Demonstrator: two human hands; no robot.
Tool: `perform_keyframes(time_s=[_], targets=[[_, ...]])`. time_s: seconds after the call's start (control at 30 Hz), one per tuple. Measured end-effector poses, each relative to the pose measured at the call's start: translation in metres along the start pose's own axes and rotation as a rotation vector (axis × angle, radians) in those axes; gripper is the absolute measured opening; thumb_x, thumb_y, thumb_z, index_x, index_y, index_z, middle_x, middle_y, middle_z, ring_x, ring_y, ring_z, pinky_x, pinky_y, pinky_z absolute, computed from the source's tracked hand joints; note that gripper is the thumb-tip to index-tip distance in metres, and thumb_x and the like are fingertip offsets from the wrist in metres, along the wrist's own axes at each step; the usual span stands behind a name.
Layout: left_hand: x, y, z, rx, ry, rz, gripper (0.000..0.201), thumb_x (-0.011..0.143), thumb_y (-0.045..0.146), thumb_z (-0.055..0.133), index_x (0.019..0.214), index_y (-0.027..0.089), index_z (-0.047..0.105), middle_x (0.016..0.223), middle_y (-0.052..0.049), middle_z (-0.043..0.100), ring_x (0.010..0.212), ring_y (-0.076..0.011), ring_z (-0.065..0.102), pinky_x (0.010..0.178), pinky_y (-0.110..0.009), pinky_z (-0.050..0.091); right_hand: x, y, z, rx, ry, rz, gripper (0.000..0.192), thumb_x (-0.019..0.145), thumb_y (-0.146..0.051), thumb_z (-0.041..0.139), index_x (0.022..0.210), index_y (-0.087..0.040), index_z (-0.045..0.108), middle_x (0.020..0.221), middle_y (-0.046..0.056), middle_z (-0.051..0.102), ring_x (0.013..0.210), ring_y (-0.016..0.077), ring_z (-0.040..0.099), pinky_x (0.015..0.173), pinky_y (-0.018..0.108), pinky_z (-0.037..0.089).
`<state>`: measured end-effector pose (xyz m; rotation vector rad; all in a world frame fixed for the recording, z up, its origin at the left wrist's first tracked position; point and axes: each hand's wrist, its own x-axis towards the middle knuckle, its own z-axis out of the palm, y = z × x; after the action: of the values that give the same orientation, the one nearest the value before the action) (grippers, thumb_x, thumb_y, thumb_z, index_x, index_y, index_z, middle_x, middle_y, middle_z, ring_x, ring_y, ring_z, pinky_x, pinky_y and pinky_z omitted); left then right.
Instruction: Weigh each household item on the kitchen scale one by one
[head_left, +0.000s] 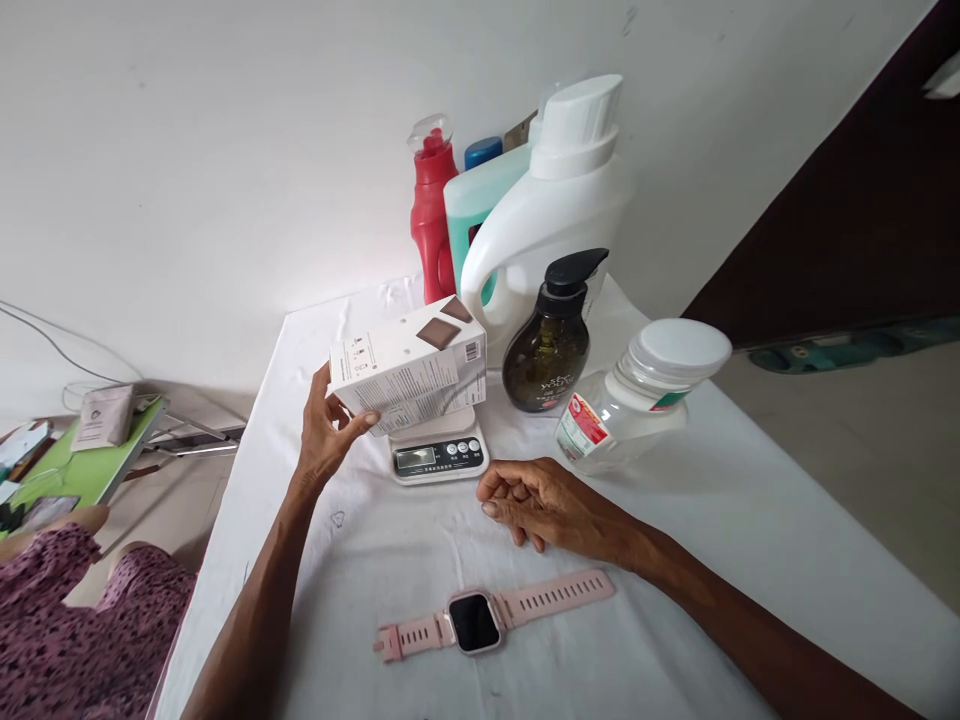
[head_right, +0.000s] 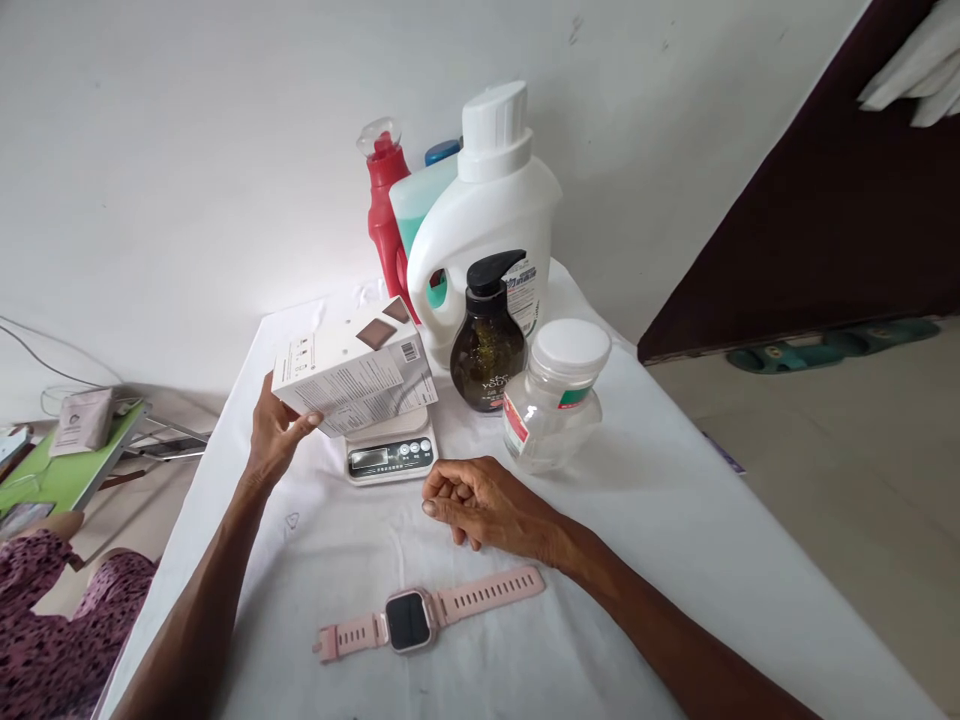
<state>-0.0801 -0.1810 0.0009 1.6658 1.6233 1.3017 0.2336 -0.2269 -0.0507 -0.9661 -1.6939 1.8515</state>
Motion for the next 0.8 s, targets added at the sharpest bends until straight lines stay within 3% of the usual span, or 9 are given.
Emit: perform_keyframes(time_s=[0.1,0.27,0.43,0.6,0.8], targets=[[0.004,0.012,0.001,0.02,-0.095,-0.031,0.081,0.067,0.054,0.095,0.134,0.019,0.065,0.123,-0.014,0.076,0.091,-0.0275,0.076,0.063,-0.033,0.06,0.0,0.002,0.0,0.005,0.0,0.011,0.046,0.089,-0.062,0.076,0.094,-0.018,0.066,0.066,-0.002,0.06,0.058,0.0137,0.062,0.048,0.023,0.05],[0.01,0.017,0.009,-0.151,-0.207,-0.082,0.082,0.064,0.046,0.098,0.133,0.016,0.066,0.119,-0.016,0.08,0.111,-0.0366,0.076,0.086,-0.046,0.066,0.001,0.006,-0.001,-0.021,-0.017,0.017,0.046,0.091,-0.062,0.072,0.095,-0.017,0.066,0.065,-0.002,0.059,0.055,0.0127,0.06,0.048,0.022,0.048],[0.024,0.01,-0.002,-0.227,-0.147,-0.105,0.076,0.073,0.048,0.093,0.135,0.017,0.062,0.124,-0.016,0.078,0.109,-0.0332,0.076,0.087,-0.043,0.064,0.0,0.0,0.0,-0.051,-0.014,0.04,0.043,0.094,-0.06,0.067,0.093,-0.017,0.065,0.069,-0.001,0.058,0.058,0.013,0.06,0.048,0.022,0.047],[0.079,-0.021,-0.036,-0.191,0.023,-0.108,0.073,0.069,0.049,0.092,0.127,0.017,0.062,0.123,-0.013,0.075,0.097,-0.0261,0.074,0.074,-0.033,0.059,-0.001,0.001,0.0,-0.065,-0.012,0.089,0.041,0.095,-0.058,0.064,0.094,-0.017,0.065,0.071,0.0,0.059,0.059,0.013,0.06,0.048,0.021,0.047],[0.169,-0.077,-0.071,-0.093,0.091,-0.13,0.064,0.067,0.052,0.087,0.114,0.017,0.061,0.107,-0.006,0.068,0.068,-0.0112,0.054,0.053,-0.024,0.033,0.002,0.005,-0.002,-0.044,-0.004,0.145,0.044,0.094,-0.061,0.065,0.094,-0.017,0.063,0.071,-0.001,0.057,0.057,0.012,0.059,0.047,0.02,0.045]])
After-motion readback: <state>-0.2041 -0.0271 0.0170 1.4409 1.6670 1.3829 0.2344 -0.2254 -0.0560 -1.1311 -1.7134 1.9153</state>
